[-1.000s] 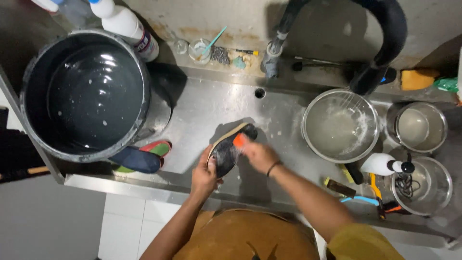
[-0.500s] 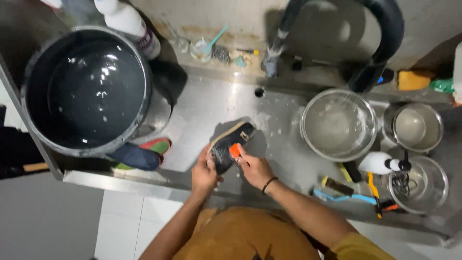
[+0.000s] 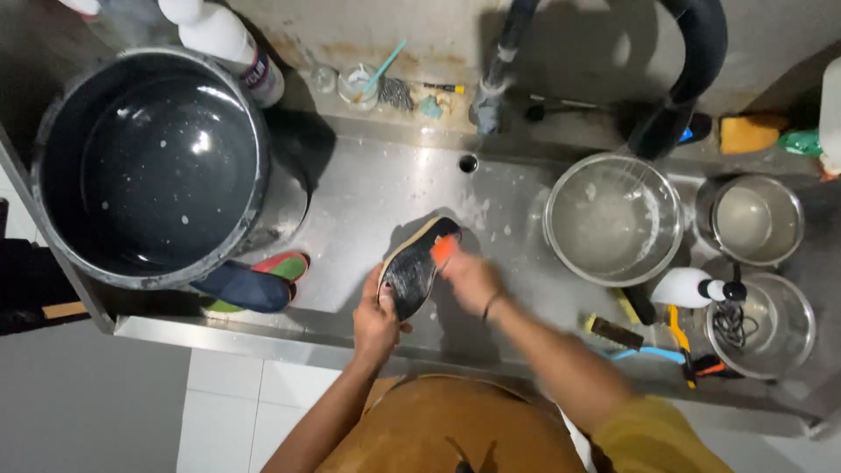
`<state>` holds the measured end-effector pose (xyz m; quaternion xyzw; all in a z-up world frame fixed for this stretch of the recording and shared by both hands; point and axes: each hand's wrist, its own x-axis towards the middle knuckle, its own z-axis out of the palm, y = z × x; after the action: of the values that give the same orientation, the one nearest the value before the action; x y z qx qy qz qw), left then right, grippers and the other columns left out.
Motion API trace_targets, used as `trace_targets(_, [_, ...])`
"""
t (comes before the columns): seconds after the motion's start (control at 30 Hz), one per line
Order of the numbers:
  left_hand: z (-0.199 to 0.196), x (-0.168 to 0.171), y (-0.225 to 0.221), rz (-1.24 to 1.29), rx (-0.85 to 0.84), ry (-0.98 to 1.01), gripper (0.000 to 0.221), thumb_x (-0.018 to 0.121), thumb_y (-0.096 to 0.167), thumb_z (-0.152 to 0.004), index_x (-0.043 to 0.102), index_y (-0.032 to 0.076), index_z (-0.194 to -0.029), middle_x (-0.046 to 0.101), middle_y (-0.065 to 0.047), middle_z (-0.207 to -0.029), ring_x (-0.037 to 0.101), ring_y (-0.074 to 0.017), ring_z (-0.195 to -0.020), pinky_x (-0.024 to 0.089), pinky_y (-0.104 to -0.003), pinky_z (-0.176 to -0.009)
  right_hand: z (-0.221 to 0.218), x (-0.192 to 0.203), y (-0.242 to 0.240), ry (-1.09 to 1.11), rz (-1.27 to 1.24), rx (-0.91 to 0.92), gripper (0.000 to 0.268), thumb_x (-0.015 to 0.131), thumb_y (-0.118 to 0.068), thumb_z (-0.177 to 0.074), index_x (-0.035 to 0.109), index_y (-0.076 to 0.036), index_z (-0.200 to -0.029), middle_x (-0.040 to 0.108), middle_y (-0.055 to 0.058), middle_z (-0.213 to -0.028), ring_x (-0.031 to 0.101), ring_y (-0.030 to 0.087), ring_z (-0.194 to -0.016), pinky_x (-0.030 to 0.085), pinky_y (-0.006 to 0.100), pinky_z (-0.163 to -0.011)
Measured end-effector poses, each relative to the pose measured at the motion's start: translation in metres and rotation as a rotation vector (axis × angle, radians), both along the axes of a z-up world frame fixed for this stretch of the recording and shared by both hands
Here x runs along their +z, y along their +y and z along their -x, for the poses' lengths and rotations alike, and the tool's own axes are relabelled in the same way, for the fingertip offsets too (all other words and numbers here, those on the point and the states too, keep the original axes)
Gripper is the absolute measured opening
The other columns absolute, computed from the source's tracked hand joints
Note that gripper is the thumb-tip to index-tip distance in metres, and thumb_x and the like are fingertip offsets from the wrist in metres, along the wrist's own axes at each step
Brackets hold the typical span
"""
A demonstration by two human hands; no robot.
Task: Scrubbing and cleaning the sole of a shoe using a brush, scraper, and soap in a sink.
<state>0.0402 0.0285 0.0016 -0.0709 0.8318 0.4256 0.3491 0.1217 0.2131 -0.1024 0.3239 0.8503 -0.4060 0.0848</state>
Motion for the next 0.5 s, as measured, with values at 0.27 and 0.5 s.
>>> trace_targets(0.27, [0.0, -0.002, 0.004, 0.021, 0.094, -0.042, 0.048, 0.041, 0.033, -0.105, 0.048, 0.025, -0.152, 0.075, -0.028, -0.086, 0.074, -0.0302, -0.054, 0.056, -0.032, -0.039, 0.018, 0.101, -0.018, -0.014, 0.1, 0.005, 0.027, 0.056, -0.031, -0.097, 0.079, -0.018, -0.095, 0.078, 0.013, -0.098, 0.07, 0.038, -0.105, 0.055, 0.053, -0.09])
trace_targets(0.5, [-0.018, -0.029, -0.009, -0.053, 0.083, -0.004, 0.05, 0.038, 0.028, -0.104, 0.047, 0.021, -0.153, 0.072, -0.029, -0.087, 0.073, -0.0311, -0.054, 0.056, -0.035, -0.039, -0.004, 0.016, -0.003, -0.057, 0.129, 0.084, 0.039, 0.053, -0.027, -0.101, 0.066, -0.003, -0.129, 0.07, 0.023, -0.126, 0.061, 0.04, -0.125, 0.047, 0.053, -0.109])
